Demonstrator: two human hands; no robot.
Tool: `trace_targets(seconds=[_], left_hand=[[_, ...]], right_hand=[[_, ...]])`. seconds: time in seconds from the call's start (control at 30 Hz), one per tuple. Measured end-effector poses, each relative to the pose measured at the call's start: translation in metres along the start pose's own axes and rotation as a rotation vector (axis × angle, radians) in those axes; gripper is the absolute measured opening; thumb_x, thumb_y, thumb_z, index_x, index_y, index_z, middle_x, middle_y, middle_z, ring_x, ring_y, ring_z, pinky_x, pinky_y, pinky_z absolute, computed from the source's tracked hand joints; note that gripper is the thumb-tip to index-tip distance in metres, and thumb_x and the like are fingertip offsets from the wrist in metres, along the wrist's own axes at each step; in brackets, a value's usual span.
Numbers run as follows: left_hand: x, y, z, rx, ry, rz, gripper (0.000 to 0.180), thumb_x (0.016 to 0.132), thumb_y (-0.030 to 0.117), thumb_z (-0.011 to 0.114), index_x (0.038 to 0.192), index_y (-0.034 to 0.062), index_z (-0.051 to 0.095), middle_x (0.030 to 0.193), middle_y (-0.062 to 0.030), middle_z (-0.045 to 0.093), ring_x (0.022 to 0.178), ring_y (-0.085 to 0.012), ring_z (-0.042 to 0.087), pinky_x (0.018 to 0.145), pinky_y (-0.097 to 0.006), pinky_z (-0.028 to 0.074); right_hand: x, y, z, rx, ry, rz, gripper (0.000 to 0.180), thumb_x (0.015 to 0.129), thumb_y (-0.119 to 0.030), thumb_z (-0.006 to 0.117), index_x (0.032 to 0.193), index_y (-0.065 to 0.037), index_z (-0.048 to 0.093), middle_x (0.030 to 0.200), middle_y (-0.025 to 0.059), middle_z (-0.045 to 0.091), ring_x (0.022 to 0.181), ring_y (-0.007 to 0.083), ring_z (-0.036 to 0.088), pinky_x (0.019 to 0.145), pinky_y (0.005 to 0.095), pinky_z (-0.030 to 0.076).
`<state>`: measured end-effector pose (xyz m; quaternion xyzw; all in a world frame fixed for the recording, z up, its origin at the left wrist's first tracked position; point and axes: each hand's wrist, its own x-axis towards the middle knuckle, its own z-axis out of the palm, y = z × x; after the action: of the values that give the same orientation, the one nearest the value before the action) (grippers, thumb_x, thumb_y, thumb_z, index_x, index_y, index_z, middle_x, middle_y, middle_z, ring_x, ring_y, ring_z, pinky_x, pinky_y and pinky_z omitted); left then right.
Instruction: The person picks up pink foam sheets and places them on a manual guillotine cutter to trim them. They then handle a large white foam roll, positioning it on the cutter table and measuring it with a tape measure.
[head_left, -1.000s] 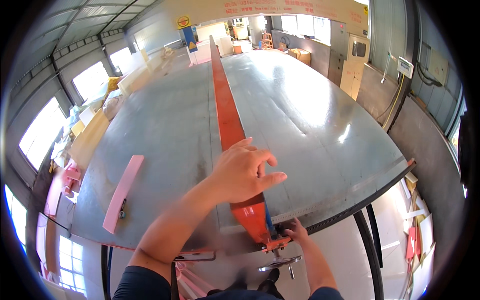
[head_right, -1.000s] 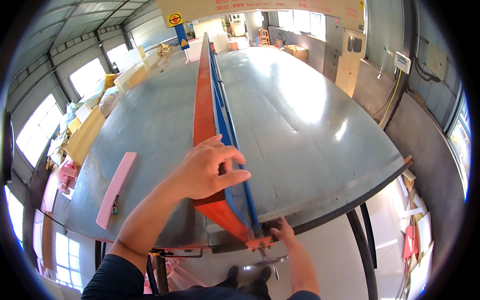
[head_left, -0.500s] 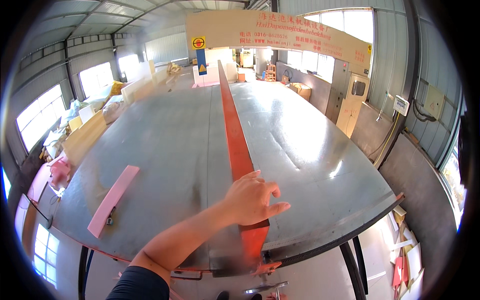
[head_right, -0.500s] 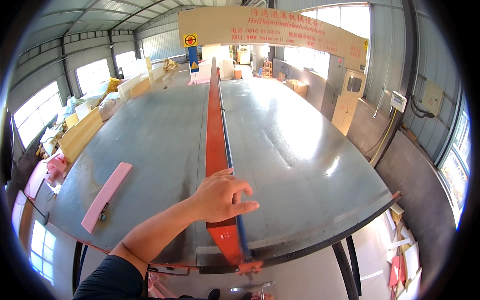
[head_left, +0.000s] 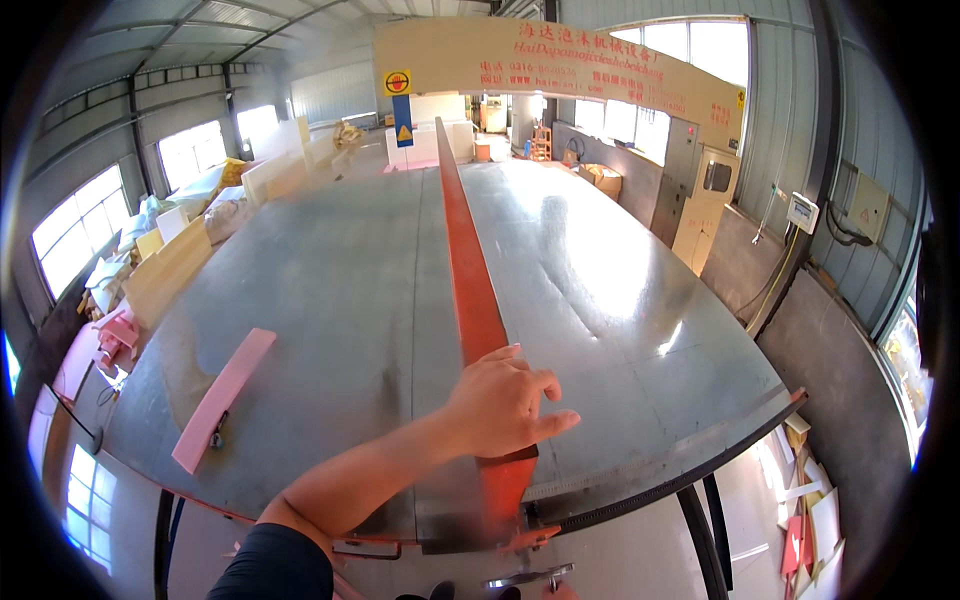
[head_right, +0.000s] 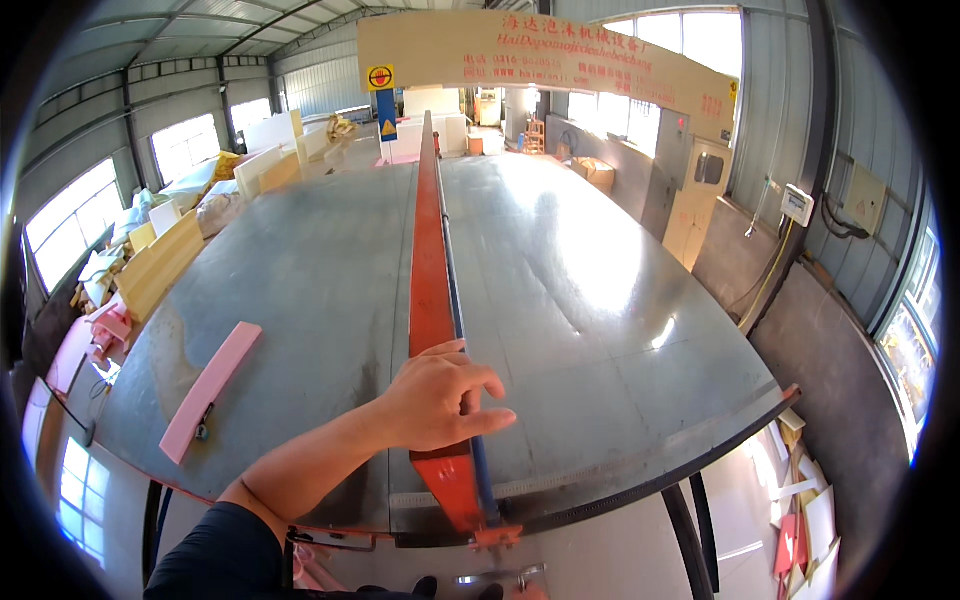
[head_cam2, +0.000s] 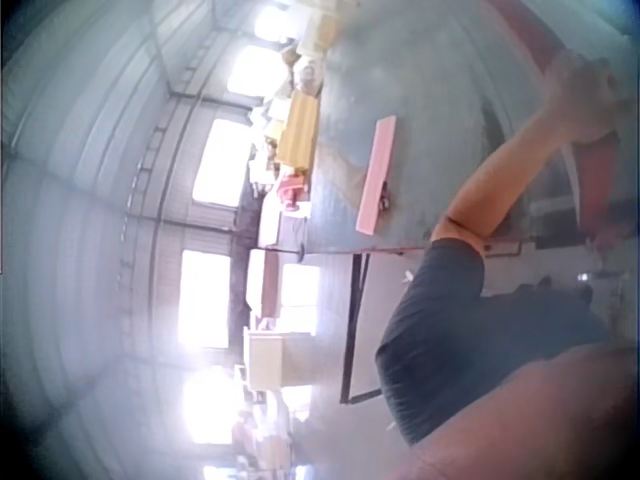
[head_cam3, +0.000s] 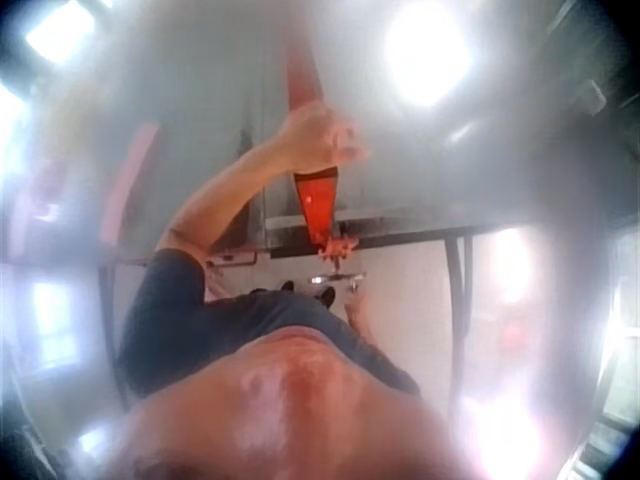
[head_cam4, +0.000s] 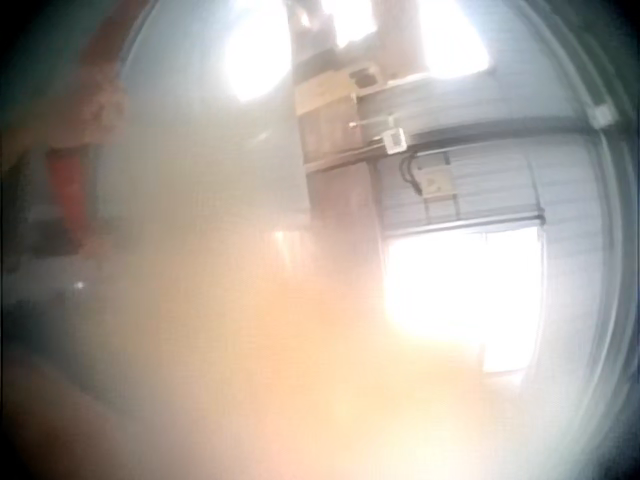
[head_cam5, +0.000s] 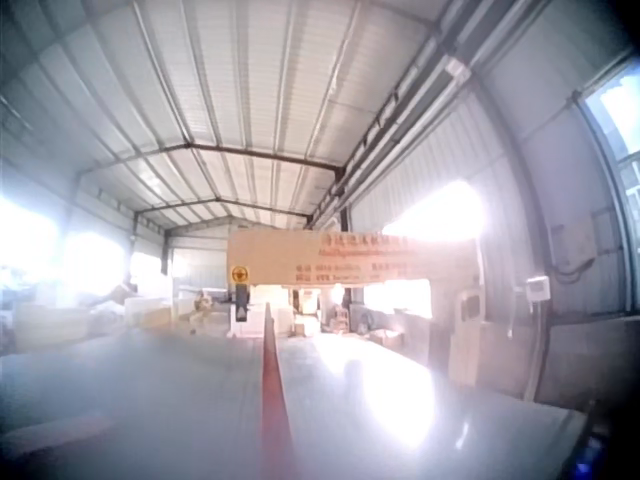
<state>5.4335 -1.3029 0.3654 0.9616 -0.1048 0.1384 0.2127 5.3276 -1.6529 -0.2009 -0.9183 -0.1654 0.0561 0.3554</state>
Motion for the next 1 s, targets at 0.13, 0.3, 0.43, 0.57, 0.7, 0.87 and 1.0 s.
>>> trace_targets(seconds=[0.13,0.3,0.43,0.57,0.7,0.87,1.0], left_hand=[[0.002,0.005,0.001,-0.038,0.011,0.025,0.03,0.086,0.038,0.067,0.089,0.0078,0.067,0.058,0.0044,0.06,0.071,-0.0168,0.06,0.111,-0.05,0.032],[0.028,0.012,0.018,-0.083,0.053,0.05,0.026,0.085,0.035,0.069,0.085,0.0088,0.066,0.057,0.0017,0.06,0.061,-0.0178,0.059,0.108,-0.049,0.035],[0.078,0.034,0.047,-0.066,0.056,0.028,0.034,0.082,0.041,0.067,0.08,0.0072,0.065,0.06,-0.0057,0.062,0.066,-0.0259,0.062,0.084,-0.043,0.045],[0.128,0.053,0.076,-0.086,0.118,0.071,0.037,0.082,0.044,0.066,0.081,0.0075,0.064,0.061,-0.005,0.063,0.064,-0.0259,0.063,0.073,-0.045,0.048],[0.172,0.08,0.105,0.008,0.147,0.08,0.041,0.082,0.047,0.062,0.08,0.0061,0.066,0.069,-0.0104,0.067,0.073,-0.0302,0.066,0.071,-0.043,0.051],[0.237,0.09,0.154,0.023,0.145,0.195,0.039,0.079,0.039,0.064,0.089,0.0019,0.071,0.091,-0.0185,0.07,0.091,-0.0347,0.067,0.079,-0.046,0.052],[0.224,0.123,0.136,0.033,0.147,0.241,0.046,0.081,0.037,0.056,0.097,-0.0033,0.07,0.102,-0.0277,0.066,0.097,-0.0391,0.066,0.088,-0.04,0.051]], right_hand=[[0.02,0.003,-0.003,-0.213,0.067,0.265,0.025,0.085,-0.027,0.062,0.098,-0.006,0.068,0.087,0.0135,0.069,0.073,0.0291,0.063,0.065,0.0446,0.053],[0.073,0.005,-0.046,-0.302,-0.089,0.649,0.022,0.078,-0.024,0.064,0.09,-0.006,0.07,0.088,0.0142,0.071,0.084,0.0346,0.068,0.074,0.0495,0.053],[0.063,0.032,0.016,-0.088,-0.173,0.605,0.034,0.085,-0.036,0.058,0.093,-0.005,0.069,0.086,0.013,0.07,0.08,0.0287,0.067,0.069,0.0446,0.052],[0.046,0.029,0.028,0.431,-0.719,0.765,0.038,0.086,-0.04,0.06,0.098,-0.005,0.068,0.092,0.0116,0.071,0.082,0.026,0.067,0.073,0.0441,0.053],[0.1,0.06,-0.145,0.232,-0.373,0.497,0.027,0.08,-0.028,0.075,0.086,-0.003,0.07,0.078,0.0145,0.07,0.072,0.0214,0.067,0.061,0.0389,0.053],[0.16,0.127,-0.206,-0.377,-0.076,0.642,0.035,0.082,-0.022,0.066,0.113,-0.006,0.059,0.109,0.0179,0.065,0.102,0.0345,0.062,0.085,0.0478,0.05],[0.165,0.149,-0.138,-0.416,-0.113,0.695,0.085,0.078,-0.024,0.072,0.143,0.003,0.026,0.143,0.02,0.039,0.132,0.0376,0.038,0.11,0.0405,0.035]])
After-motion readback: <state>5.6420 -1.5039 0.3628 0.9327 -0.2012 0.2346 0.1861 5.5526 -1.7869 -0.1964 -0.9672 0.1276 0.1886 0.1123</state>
